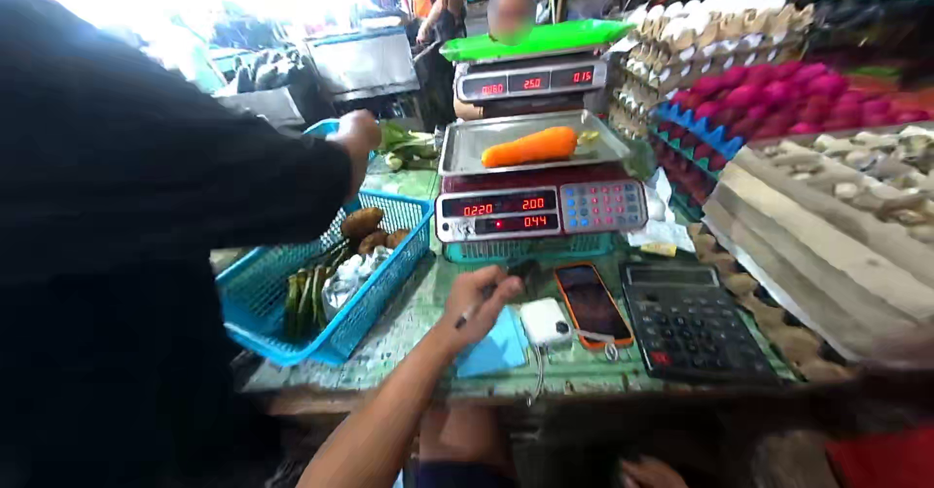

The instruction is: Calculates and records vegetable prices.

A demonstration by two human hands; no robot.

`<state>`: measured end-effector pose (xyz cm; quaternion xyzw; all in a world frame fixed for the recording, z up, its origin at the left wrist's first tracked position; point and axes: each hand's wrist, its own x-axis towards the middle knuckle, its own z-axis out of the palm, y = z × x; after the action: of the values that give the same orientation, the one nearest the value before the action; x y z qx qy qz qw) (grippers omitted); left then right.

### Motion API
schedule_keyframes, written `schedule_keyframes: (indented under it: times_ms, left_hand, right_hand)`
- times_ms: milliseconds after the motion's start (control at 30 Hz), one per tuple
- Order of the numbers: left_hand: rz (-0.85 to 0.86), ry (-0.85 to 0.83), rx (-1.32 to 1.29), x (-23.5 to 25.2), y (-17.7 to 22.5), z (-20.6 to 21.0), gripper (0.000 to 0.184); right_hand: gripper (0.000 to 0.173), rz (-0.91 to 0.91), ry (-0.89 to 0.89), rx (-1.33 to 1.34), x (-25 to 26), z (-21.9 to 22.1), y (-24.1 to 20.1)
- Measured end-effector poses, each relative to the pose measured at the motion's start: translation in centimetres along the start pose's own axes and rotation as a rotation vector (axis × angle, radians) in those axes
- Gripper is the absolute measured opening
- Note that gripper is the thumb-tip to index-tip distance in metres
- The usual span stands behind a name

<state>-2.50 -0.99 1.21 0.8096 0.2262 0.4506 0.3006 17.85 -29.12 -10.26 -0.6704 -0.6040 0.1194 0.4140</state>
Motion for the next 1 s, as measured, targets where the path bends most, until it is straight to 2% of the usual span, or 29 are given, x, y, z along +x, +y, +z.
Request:
schedule_keyframes:
  times_ms: [33, 67, 100, 167, 233, 300, 367, 467, 567, 700, 900, 1000]
  left_hand:
    - [-0.072, 0.009, -0.048, -1.1, 0.2, -0.4, 0.041]
    - [-0.141, 0.028, -0.100, -2.3, 0.2, -0.7, 0.043]
    - [-0.200, 0.058, -0.144, -3.5, 0.2, -1.1, 0.046]
    - [-0.300, 0.126, -0.180, -5.7, 0.1, -1.9, 0.050]
    - [-0.372, 0.168, -0.140, -7.2, -0.5, -2.6, 0.050]
    - [-0.475, 0.273, -0.142, -7.6, -1.0, -2.4, 0.052]
    - [-0.538, 0.352, -0.185, -7.2, -1.3, -2.2, 0.045]
    - [-0.558, 0.363, -0.240, -7.2, -1.0, -2.6, 0.029]
    - [-0.531, 0.350, -0.254, -7.2, -0.8, -2.7, 0.024]
    - [-0.510, 0.299, -0.269, -7.2, -1.1, -2.4, 0.024]
    - [-0.471, 0.285, -0.226, -7.5, -1.3, -2.3, 0.033]
    - [-0.431, 0.308, -0.240, -7.8, -1.4, -2.2, 0.034]
  right_hand:
    - [0.020, -0.174, 0.150, 0.108, -1.3, 2.2, 1.9]
    - [0.017, -0.271, 0.193, 0.175, -1.1, 3.3, 1.8]
    - [0.016, -0.355, 0.198, 0.238, -0.1, 4.1, 0.9]
    - [0.029, -0.510, 0.200, 0.337, 2.2, 5.2, -1.6]
    - [0.034, -0.587, 0.181, 0.332, 3.7, 6.1, -3.7]
    - [0.025, -0.613, 0.137, 0.227, 4.7, 6.8, -5.0]
    - [0.024, -0.623, 0.073, 0.076, 5.7, 7.6, -6.1]
    - [0.046, -0.612, 0.004, -0.133, 6.7, 9.5, -7.2]
    - [0.062, -0.560, -0.025, -0.276, 7.1, 11.4, -7.0]
    - [0.052, -0.543, 0.044, -0.349, 7.0, 12.8, -6.2]
    - [0.050, -0.568, 0.112, -0.401, 6.9, 13.5, -5.8]
    - [0.053, -0.572, 0.084, -0.407, 6.7, 13.3, -5.7]
